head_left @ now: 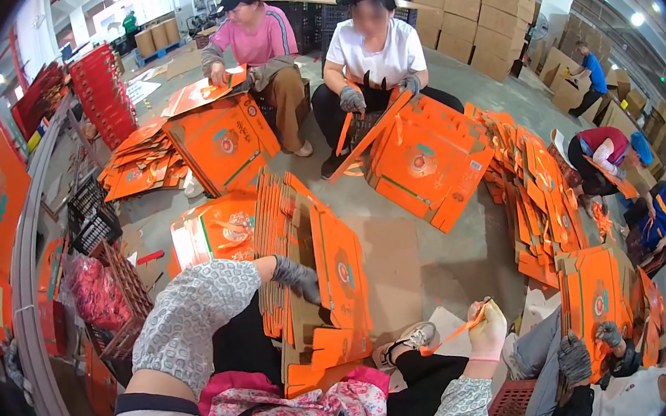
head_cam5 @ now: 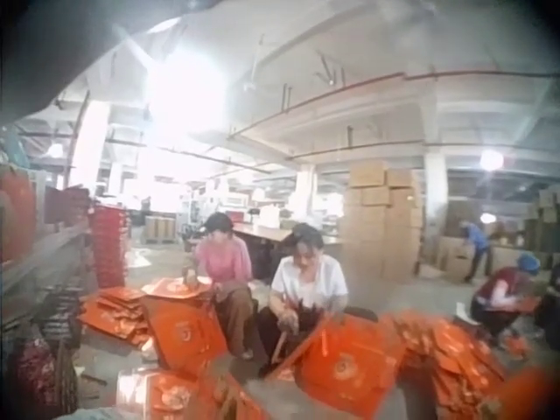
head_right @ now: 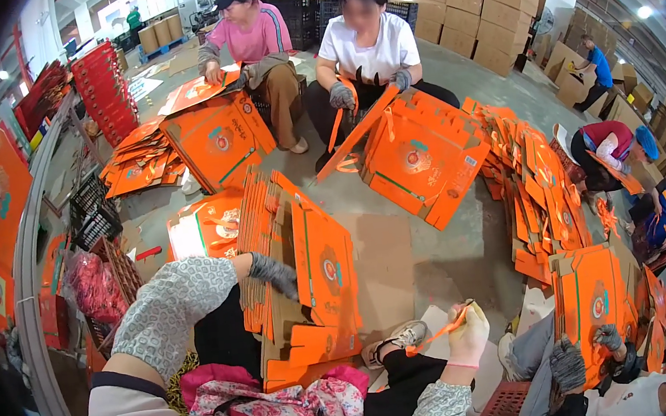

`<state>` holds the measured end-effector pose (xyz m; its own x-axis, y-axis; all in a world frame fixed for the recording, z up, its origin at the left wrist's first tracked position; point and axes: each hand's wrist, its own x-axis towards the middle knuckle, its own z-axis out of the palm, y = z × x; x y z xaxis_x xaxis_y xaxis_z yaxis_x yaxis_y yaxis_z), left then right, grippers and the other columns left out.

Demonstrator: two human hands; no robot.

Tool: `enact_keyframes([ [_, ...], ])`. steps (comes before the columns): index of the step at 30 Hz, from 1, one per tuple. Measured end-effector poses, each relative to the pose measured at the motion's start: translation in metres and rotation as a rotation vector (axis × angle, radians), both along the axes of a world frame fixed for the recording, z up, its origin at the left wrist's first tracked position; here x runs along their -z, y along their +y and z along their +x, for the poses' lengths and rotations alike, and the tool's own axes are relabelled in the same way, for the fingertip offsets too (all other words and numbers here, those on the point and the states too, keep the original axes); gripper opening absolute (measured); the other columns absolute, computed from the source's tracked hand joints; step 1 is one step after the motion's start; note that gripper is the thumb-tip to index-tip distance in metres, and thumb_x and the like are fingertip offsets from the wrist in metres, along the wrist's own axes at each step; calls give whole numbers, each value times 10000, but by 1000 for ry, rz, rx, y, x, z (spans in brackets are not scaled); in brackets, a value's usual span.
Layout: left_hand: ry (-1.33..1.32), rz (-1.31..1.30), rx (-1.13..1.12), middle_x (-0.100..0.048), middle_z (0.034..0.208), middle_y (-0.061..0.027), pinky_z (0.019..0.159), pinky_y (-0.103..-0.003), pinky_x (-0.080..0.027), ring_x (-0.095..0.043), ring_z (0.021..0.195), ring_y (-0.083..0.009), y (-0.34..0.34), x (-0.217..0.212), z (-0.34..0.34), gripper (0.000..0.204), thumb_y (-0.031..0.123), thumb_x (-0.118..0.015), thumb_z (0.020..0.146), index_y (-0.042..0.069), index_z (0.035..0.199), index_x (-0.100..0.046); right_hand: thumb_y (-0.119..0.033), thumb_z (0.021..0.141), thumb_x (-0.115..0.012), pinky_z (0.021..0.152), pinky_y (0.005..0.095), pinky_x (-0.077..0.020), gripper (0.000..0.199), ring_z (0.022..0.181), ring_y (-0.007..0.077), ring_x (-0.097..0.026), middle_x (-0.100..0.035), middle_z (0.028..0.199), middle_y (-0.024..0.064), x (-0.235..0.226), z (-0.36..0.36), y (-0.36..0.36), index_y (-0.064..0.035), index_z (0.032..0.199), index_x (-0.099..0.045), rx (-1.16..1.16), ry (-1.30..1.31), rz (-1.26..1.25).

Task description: Assembling and folding cardboard boxes with attached straps for packaging.

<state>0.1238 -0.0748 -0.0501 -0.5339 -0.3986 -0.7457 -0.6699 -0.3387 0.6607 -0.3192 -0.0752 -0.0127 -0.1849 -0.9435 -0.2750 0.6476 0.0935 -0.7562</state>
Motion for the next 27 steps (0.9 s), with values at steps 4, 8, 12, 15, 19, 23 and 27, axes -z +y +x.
enact_keyframes([
  [4, 135, -29, -672, -484, 1299, -62, 1043, -389, -246, -424, 1190, -231, -9, 29, -1, 546, 419, -545, 871, 45, 1263, -477, -112, 911, -436, 418, 213, -303, 154, 526, 86, -414, -522, 771, 57, -6, 8, 6, -10, 922, -551, -157, 85, 90],
  [8, -180, -81, -1239, -455, 1320, -119, 969, -449, -350, -421, 1201, -263, -33, 110, 9, 528, 398, -511, 894, 42, 1277, -435, -311, 941, -466, 344, 204, -195, 310, 390, 53, -281, -418, 553, -12, -17, 29, 8, -47, 802, -551, -296, 250, 103],
  [12, 202, -364, -1193, -587, 1088, -89, 791, -384, -478, -573, 949, -200, -16, 55, -36, 339, 227, -571, 888, 5, 1140, -526, -392, 935, -468, 354, 212, -201, 420, 382, 41, -273, -340, 495, -53, -16, 36, 6, -66, 673, -510, -404, 379, 94],
  [15, 414, -415, -1246, -608, 928, -35, 683, -300, -471, -575, 797, -154, 21, 20, -61, 235, 132, -537, 899, -12, 1083, -565, -285, 930, -473, 372, 213, -236, 317, 411, 46, -304, -367, 530, -48, -9, 46, 0, -53, 718, -522, -535, 385, 29],
  [19, 403, -701, -1077, -610, 914, -37, 687, -293, -466, -573, 807, -143, 56, 24, -77, 217, 147, -534, 906, -19, 1043, -566, -142, 890, -471, 414, 206, -299, 163, 486, 54, -392, -447, 600, -27, -17, 54, -3, -26, 836, -573, -559, 409, -40],
  [23, 219, -762, -879, -612, 867, -65, 686, -310, -458, -559, 773, -149, 82, 20, -109, 226, 167, -543, 901, -31, 1005, -575, -101, 868, -491, 453, 209, -353, 151, 529, 67, -451, -510, 644, 7, -8, 57, -19, 1, 925, -587, -400, 471, -148],
  [27, 204, -670, -781, -631, 873, -103, 688, -332, -463, -586, 781, -185, 96, 28, -128, 220, 168, -546, 899, -24, 998, -589, -81, 861, -527, 475, 220, -405, 173, 560, 85, -508, -560, 701, 29, -15, 67, -43, 26, 985, -582, -165, 377, -202],
])
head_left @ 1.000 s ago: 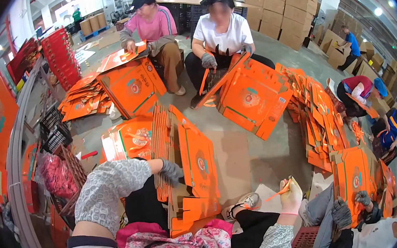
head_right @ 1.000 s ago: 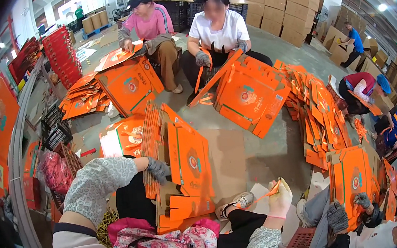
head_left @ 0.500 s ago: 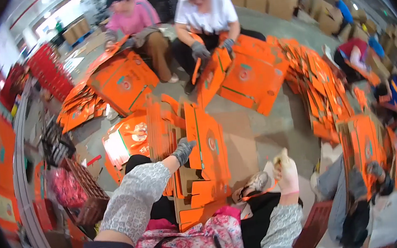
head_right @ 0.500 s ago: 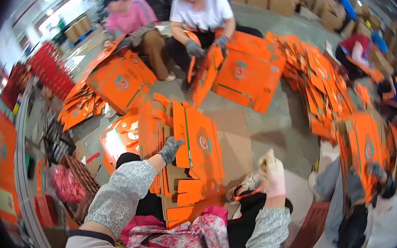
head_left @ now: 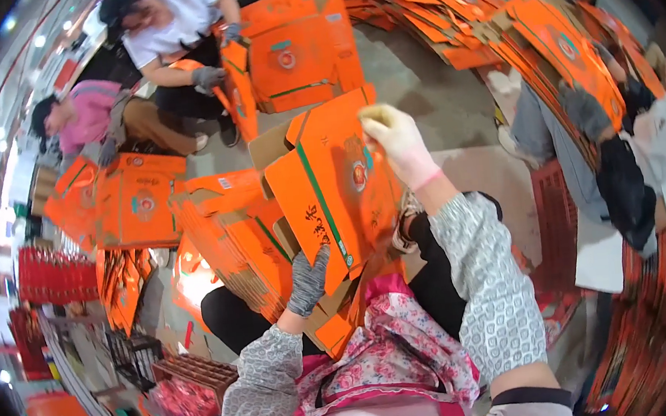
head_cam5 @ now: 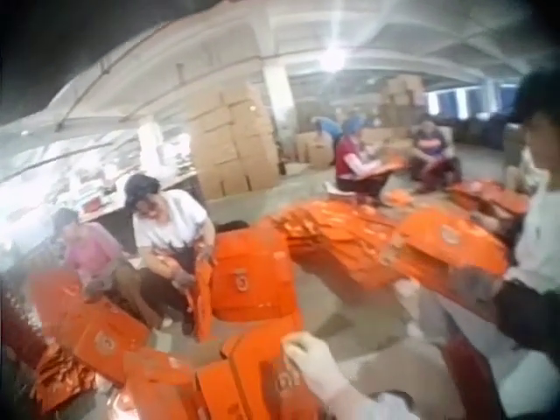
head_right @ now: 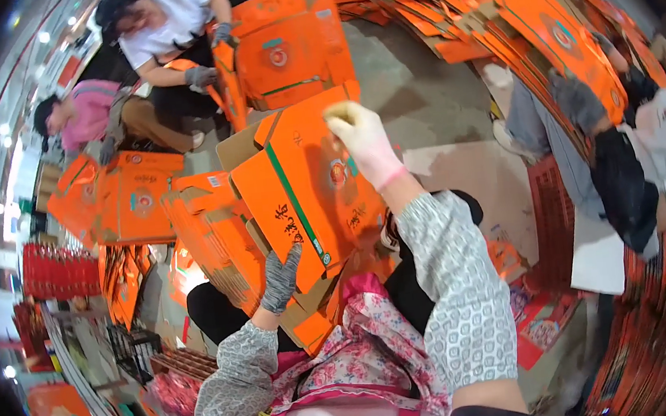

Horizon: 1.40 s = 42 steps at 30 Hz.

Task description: Assembling and folding cardboard boxes with attached straps for packaging.

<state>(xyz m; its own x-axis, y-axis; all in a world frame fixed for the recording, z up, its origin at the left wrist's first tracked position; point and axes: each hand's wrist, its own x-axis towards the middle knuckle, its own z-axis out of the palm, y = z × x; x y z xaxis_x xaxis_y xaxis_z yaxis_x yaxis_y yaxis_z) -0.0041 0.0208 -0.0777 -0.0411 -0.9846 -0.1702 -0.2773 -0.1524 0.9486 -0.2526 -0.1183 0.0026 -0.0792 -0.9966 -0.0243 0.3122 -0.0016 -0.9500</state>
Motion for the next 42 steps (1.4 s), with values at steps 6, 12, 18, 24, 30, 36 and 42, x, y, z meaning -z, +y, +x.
enact_keyframes([
  [6, -139, -92, 239, -642, 908, -115, 699, -347, -469, -600, 814, -208, 11, -14, -15, 226, 184, -571, 881, -7, 999, -602, -93, 785, -591, 639, 303, -477, 175, 710, 174, -615, -641, 743, 118, -7, 3, -56, 52, 869, -641, 137, 234, -97],
  [12, 536, 243, 563, -529, 1234, -67, 924, -317, -417, -521, 1101, -207, -9, -14, -18, 463, 252, -523, 910, 2, 1285, -418, -133, 754, -602, 703, 340, -469, 189, 748, 244, -623, -644, 769, 180, -3, -6, -70, 30, 835, -653, -36, 593, -128],
  [18, 839, 348, 242, -498, 1251, -91, 928, -355, -435, -494, 1125, -244, -60, 2, -62, 395, 295, -416, 948, 47, 1254, -444, -118, 793, -576, 620, 312, -478, 165, 696, 199, -623, -639, 757, 147, -6, 17, -45, 28, 848, -629, 31, 236, -150],
  [24, 857, 344, 210, -503, 1243, -92, 923, -356, -439, -499, 1117, -244, -71, -3, -28, 395, 296, -417, 947, 48, 1254, -442, -106, 836, -544, 474, 271, -470, 150, 628, 135, -622, -597, 738, 80, 12, 4, -10, 15, 896, -609, 119, 297, -180],
  [30, 872, 334, 174, -508, 1235, -92, 918, -357, -442, -503, 1109, -243, -74, 1, -20, 395, 296, -419, 947, 50, 1254, -441, -182, 783, -526, 772, 410, -475, 204, 859, 327, -608, -653, 864, 147, 48, 18, 16, -84, 893, -667, -258, 938, -142],
  [36, 903, 346, 133, -513, 1227, -92, 913, -358, -446, -508, 1101, -243, -78, 11, -16, 394, 297, -420, 946, 51, 1254, -440, -183, 793, -531, 762, 431, -474, 185, 821, 337, -614, -653, 853, 152, 50, 28, 13, -89, 880, -665, -216, 913, -203],
  [42, 926, 339, 83, -518, 1219, -92, 907, -359, -449, -513, 1094, -242, -83, 17, -14, 394, 297, -421, 946, 52, 1254, -439, -166, 817, -486, 716, 448, -476, 193, 786, 343, -619, -646, 797, 160, 39, 32, 17, -86, 879, -651, -222, 1068, -217],
])
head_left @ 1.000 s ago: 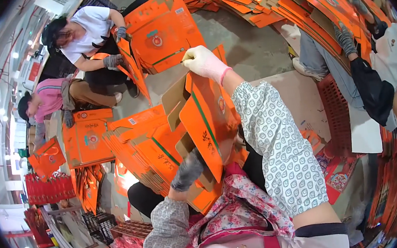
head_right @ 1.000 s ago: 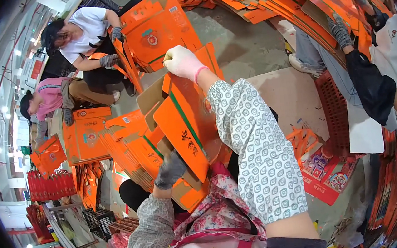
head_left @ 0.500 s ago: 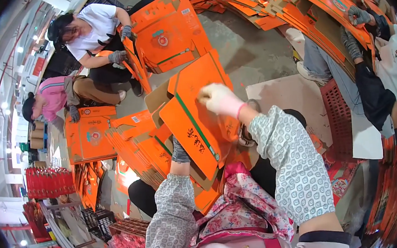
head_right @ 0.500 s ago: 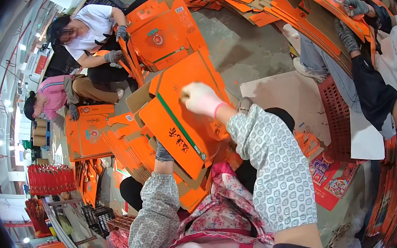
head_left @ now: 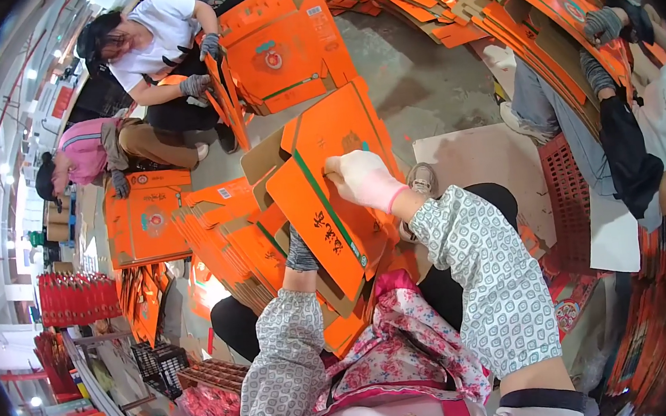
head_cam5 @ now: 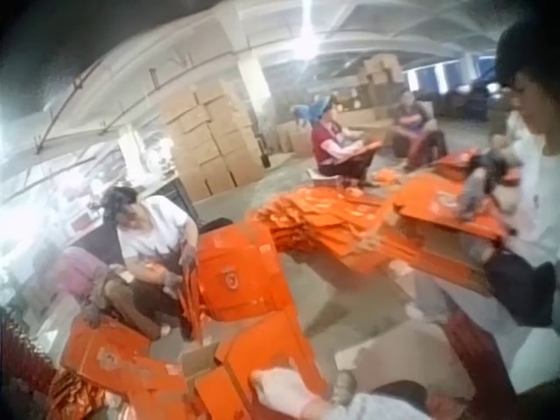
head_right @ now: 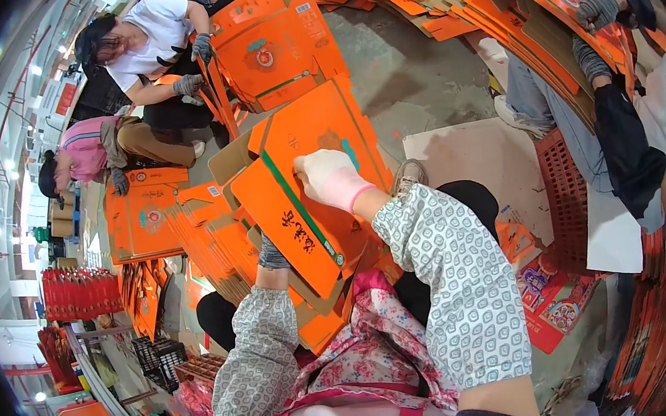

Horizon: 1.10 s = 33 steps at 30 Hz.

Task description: Assembling and folding cardboard boxes with attached straps for packaging.

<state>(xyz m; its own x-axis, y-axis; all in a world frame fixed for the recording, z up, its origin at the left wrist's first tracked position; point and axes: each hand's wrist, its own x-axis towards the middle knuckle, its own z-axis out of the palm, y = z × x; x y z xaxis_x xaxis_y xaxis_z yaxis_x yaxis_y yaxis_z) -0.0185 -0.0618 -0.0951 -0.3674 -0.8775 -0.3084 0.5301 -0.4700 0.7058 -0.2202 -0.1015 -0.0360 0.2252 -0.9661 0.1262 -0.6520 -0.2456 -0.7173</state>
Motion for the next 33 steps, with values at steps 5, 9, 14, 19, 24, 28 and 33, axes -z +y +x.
enact_keyframes([
  [5, 19, 9, -19, -522, 1212, -93, 903, -360, -452, -517, 1087, -242, 0, 3, 0, 394, 297, -423, 946, 53, 1254, -438, -160, 828, -461, 694, 453, -478, 208, 764, 348, -622, -641, 777, 170, 0, -2, 1, -74, 872, -645, -15, 9, -57],
  [9, 28, 21, -31, -525, 1207, -93, 900, -360, -454, -520, 1082, -242, 7, 7, 7, 394, 298, -423, 945, 54, 1255, -437, -155, 821, -463, 692, 456, -478, 206, 755, 351, -621, -639, 765, 175, 2, -3, 1, -78, 872, -646, -9, -17, -54],
  [14, 40, 28, -48, -530, 1200, -93, 895, -361, -457, -524, 1075, -241, 0, 10, 1, 393, 298, -425, 945, 55, 1255, -436, -145, 804, -478, 679, 456, -483, 182, 743, 355, -620, -634, 756, 184, 5, -2, 1, -59, 852, -632, -30, 7, -103],
  [19, 51, 40, -66, -534, 1193, -93, 891, -362, -460, -528, 1069, -241, -3, 14, 2, 393, 298, -426, 945, 56, 1255, -435, -125, 781, -501, 637, 433, -497, 156, 713, 337, -632, -638, 736, 172, -7, 4, 6, -45, 860, -610, -26, 156, -80],
  [24, 65, 47, -85, -538, 1187, -93, 887, -362, -463, -532, 1062, -240, -37, 16, -23, 393, 299, -427, 944, 57, 1255, -434, -123, 782, -518, 580, 415, -489, 98, 667, 309, -638, -635, 692, 153, -2, 17, 10, -36, 813, -551, -1, 265, -192],
  [28, 80, 44, -107, -541, 1181, -94, 883, -363, -465, -535, 1057, -240, -15, 20, -1, 393, 299, -428, 944, 58, 1255, -433, -231, 838, -538, 591, 432, -487, 198, 662, 327, -633, -626, 671, 172, -3, 6, 7, -34, 835, -556, 133, 207, -69],
  [33, 105, 38, -136, -546, 1174, -94, 879, -364, -468, -539, 1050, -240, -4, 22, 5, 393, 299, -429, 944, 59, 1255, -432, -180, 837, -515, 608, 433, -482, 152, 689, 339, -626, -628, 707, 177, 4, 6, 5, -41, 877, -564, -6, 241, -98],
])
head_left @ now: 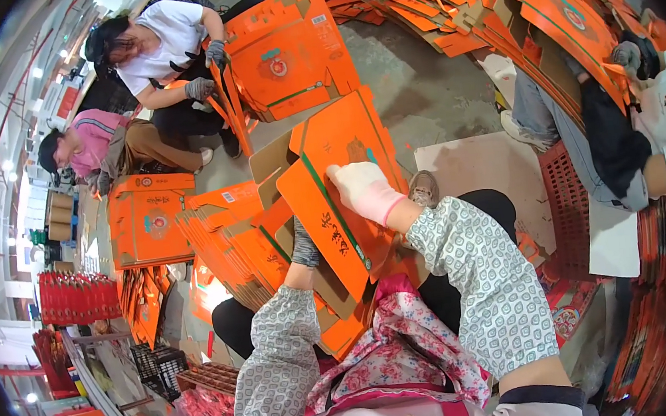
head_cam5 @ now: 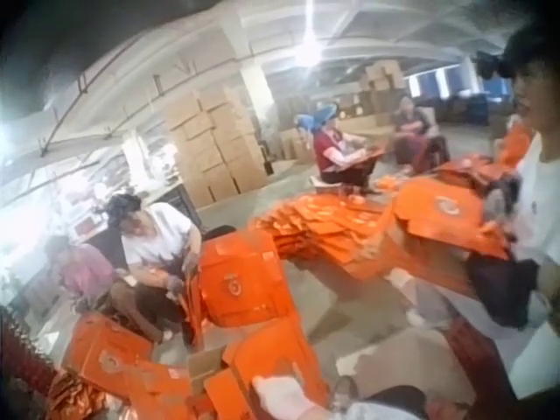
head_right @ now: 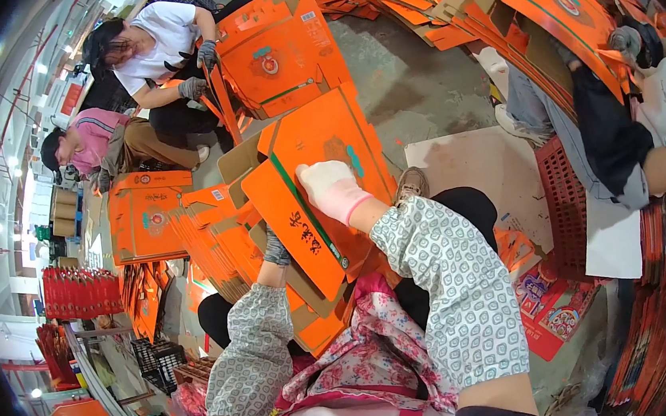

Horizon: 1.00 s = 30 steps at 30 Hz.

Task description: Assembling and folding cardboard boxes with attached straps for packaging.

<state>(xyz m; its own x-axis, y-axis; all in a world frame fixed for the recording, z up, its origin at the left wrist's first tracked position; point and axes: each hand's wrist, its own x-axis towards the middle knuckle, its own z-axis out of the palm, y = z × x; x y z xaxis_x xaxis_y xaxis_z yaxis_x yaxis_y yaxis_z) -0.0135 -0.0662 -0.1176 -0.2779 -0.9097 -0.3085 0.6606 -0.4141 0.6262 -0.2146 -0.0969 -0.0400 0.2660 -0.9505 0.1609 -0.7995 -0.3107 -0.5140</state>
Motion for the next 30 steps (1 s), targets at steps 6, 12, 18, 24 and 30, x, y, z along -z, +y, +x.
enact_keyframes([
  [6, 26, -15, -23, -551, 1166, -94, 874, -365, -471, -544, 1043, -239, -24, -5, -5, 393, 300, -430, 944, 61, 1255, -431, -120, 794, -519, 633, 413, -501, 120, 727, 333, -633, -637, 749, 172, -10, -1, 2, -40, 862, -576, -67, -48, -13],
  [12, 72, -18, -41, -556, 1158, -94, 869, -366, -475, -548, 1035, -239, -26, -7, 13, 392, 300, -432, 943, 62, 1255, -430, -266, 804, -583, 705, 420, -469, 244, 807, 340, -611, -634, 819, 180, -13, -18, -9, -27, 829, -624, -71, -313, 292],
  [18, -199, -563, 342, -346, 1414, -24, 1054, -384, -280, -330, 1281, -255, -19, 14, 33, 482, 383, -245, 970, 157, 1393, -297, -258, 782, -600, 720, 395, -472, 251, 819, 321, -612, -632, 854, 186, -22, -26, -3, -18, 833, -653, -102, -355, 429],
  [24, -129, -396, 373, -395, 1346, -32, 1005, -377, -323, -379, 1216, -247, -36, 23, 38, 466, 370, -286, 963, 144, 1369, -318, -261, 766, -650, 600, 350, -478, 272, 652, 255, -622, -634, 735, 162, -17, -29, -13, -5, 858, -650, -136, -444, 361],
  [30, -1, -176, 440, -443, 1278, -41, 955, -371, -366, -428, 1151, -240, -73, 36, 63, 451, 358, -328, 955, 131, 1345, -339, -65, 839, -539, 398, 221, -269, 250, 426, 53, -346, -439, 556, -16, -67, -65, -18, 47, 1059, -578, -295, -1456, 600],
])
